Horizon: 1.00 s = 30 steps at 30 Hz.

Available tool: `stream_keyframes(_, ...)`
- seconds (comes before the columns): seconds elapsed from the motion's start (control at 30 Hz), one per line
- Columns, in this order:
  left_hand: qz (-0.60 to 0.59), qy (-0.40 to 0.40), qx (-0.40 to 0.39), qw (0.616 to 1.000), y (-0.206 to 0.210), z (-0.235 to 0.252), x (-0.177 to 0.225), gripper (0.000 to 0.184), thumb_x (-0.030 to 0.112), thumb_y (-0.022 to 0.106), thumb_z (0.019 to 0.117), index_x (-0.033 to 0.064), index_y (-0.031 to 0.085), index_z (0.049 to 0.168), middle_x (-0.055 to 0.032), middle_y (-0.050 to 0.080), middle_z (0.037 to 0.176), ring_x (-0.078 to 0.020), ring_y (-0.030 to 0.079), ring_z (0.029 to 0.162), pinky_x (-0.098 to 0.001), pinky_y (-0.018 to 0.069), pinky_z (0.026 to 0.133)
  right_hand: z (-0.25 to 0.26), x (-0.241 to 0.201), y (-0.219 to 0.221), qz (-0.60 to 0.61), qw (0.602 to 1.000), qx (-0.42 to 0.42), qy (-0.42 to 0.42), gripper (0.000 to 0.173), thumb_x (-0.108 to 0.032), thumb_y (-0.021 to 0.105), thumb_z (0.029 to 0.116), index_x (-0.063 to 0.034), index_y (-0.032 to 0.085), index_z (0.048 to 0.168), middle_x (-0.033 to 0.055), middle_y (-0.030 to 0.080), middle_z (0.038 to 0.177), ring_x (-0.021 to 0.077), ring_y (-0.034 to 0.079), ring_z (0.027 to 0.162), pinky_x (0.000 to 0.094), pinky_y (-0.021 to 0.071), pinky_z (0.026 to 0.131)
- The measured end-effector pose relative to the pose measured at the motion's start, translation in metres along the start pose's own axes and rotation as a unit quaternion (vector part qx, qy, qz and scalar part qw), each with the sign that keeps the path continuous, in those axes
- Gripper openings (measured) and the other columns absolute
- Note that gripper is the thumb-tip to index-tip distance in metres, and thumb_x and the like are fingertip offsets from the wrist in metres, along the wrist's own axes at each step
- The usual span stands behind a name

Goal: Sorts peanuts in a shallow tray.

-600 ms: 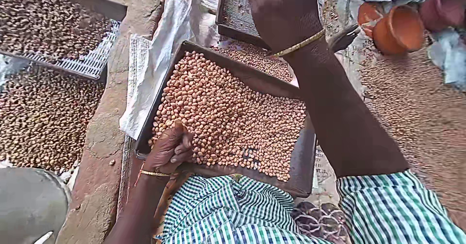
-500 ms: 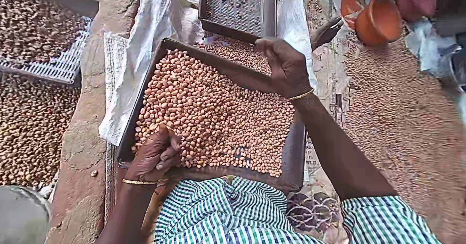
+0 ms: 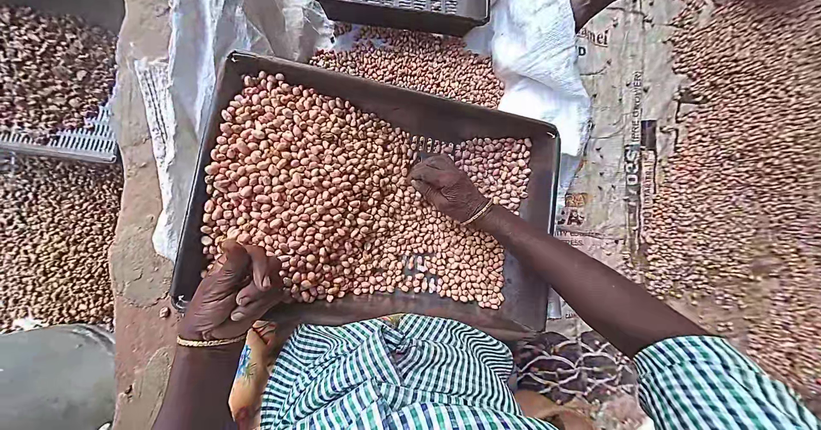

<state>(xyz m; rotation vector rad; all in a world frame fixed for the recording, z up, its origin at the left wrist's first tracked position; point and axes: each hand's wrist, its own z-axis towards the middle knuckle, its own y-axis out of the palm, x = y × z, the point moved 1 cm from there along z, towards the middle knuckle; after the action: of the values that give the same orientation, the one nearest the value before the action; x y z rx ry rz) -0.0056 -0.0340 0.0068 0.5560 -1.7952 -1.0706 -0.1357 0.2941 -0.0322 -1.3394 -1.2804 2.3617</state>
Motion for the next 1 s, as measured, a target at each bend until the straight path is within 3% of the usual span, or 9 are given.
stream_keyframes(0.1, -0.003, -0.002, 0.005, 1.000, -0.001, -0.001, 0.000, 0.039, 0.045, 0.055, 0.1000, 0.0150, 0.075, 0.087, 0.0109, 0.063, 0.063, 0.0046, 0.058, 0.051, -0.0092, 0.0455, 0.049, -0.040, -0.028, 0.012, 0.048, 0.998, -0.030, -0.031, 0.022, -0.008, 0.058, 0.0928, 0.0021, 0.077, 0.096, 0.0203, 0.074, 0.103, 0.0356, 0.069, 0.105, 0.0484, 0.0474, 0.101)
stream_keyframes(0.2, 0.022, 0.002, -0.004, 1.000, -0.002, -0.002, 0.001, 0.042, 0.047, 0.053, 0.1001, 0.0155, 0.076, 0.087, 0.0110, 0.064, 0.063, 0.0053, 0.058, 0.051, -0.0091, 0.0450, 0.049, -0.078, -0.053, 0.019, 0.126, 0.986, -0.098, -0.045, 0.024, -0.013, 0.056, 0.0985, -0.0024, 0.077, 0.097, 0.0163, 0.074, 0.103, 0.0288, 0.067, 0.106, 0.0465, 0.0409, 0.106)
stream_keyframes(0.37, 0.046, 0.008, 0.001, 0.999, 0.000, -0.003, 0.000, 0.041, 0.047, 0.054, 0.0997, 0.0165, 0.076, 0.084, 0.0116, 0.063, 0.060, 0.0050, 0.058, 0.050, -0.0096, 0.0451, 0.048, -0.095, -0.075, 0.015, 0.199, 0.960, -0.192, -0.052, 0.027, -0.019, 0.057, 0.1016, -0.0029, 0.078, 0.098, 0.0178, 0.073, 0.113, 0.0346, 0.065, 0.114, 0.0502, 0.0392, 0.109)
stream_keyframes(0.47, 0.033, 0.006, 0.012, 0.999, 0.001, -0.003, 0.001, 0.042, 0.046, 0.055, 0.0999, 0.0149, 0.077, 0.084, 0.0101, 0.064, 0.061, 0.0044, 0.058, 0.050, -0.0096, 0.0453, 0.047, -0.091, -0.062, -0.028, 0.119, 0.933, -0.334, -0.067, 0.016, -0.009, 0.064, 0.0917, -0.0009, 0.078, 0.089, 0.0176, 0.074, 0.105, 0.0382, 0.068, 0.108, 0.0536, 0.0458, 0.101)
stream_keyframes(0.53, 0.028, 0.010, -0.007, 1.000, -0.001, -0.003, 0.000, 0.042, 0.045, 0.053, 0.1011, 0.0143, 0.077, 0.086, 0.0094, 0.065, 0.064, 0.0039, 0.060, 0.052, -0.0098, 0.0469, 0.049, -0.086, -0.054, -0.073, -0.022, 0.924, -0.379, -0.039, 0.009, -0.008, 0.071, 0.0862, -0.0078, 0.078, 0.081, 0.0106, 0.075, 0.096, 0.0347, 0.069, 0.102, 0.0566, 0.0480, 0.094)
stream_keyframes(0.63, 0.034, 0.014, -0.029, 0.999, -0.004, -0.002, 0.000, 0.043, 0.045, 0.052, 0.1025, 0.0134, 0.076, 0.087, 0.0089, 0.066, 0.064, 0.0036, 0.060, 0.052, -0.0103, 0.0473, 0.049, -0.079, -0.050, -0.115, -0.124, 0.974, -0.187, 0.039, 0.014, -0.008, 0.065, 0.0869, -0.0029, 0.078, 0.085, 0.0186, 0.074, 0.103, 0.0439, 0.068, 0.104, 0.0646, 0.0455, 0.089)
stream_keyframes(0.73, 0.048, 0.014, -0.031, 0.998, -0.004, -0.002, 0.001, 0.043, 0.045, 0.052, 0.1025, 0.0141, 0.076, 0.086, 0.0094, 0.065, 0.064, 0.0041, 0.060, 0.052, -0.0099, 0.0468, 0.049, -0.070, -0.060, -0.087, -0.102, 0.979, -0.011, 0.176, 0.016, -0.005, 0.065, 0.0925, 0.0011, 0.078, 0.099, 0.0246, 0.071, 0.111, 0.0443, 0.064, 0.108, 0.0602, 0.0434, 0.092)
stream_keyframes(0.87, 0.048, 0.014, -0.027, 0.998, -0.004, -0.004, 0.001, 0.043, 0.045, 0.052, 0.1024, 0.0137, 0.077, 0.087, 0.0091, 0.066, 0.064, 0.0042, 0.060, 0.052, -0.0096, 0.0465, 0.049, -0.066, -0.058, -0.035, -0.165, 0.969, -0.017, 0.181, 0.012, -0.007, 0.069, 0.0906, -0.0013, 0.079, 0.094, 0.0260, 0.068, 0.093, 0.0474, 0.063, 0.089, 0.0610, 0.0430, 0.078)
stream_keyframes(1.0, 0.052, 0.021, -0.024, 0.998, -0.004, -0.003, 0.001, 0.042, 0.045, 0.053, 0.1021, 0.0145, 0.076, 0.085, 0.0101, 0.065, 0.063, 0.0049, 0.058, 0.051, -0.0093, 0.0454, 0.048, -0.061, -0.057, -0.016, -0.255, 0.951, -0.039, 0.170, 0.006, 0.000, 0.071, 0.0877, 0.0043, 0.075, 0.089, 0.0272, 0.068, 0.089, 0.0472, 0.066, 0.084, 0.0583, 0.0463, 0.072)
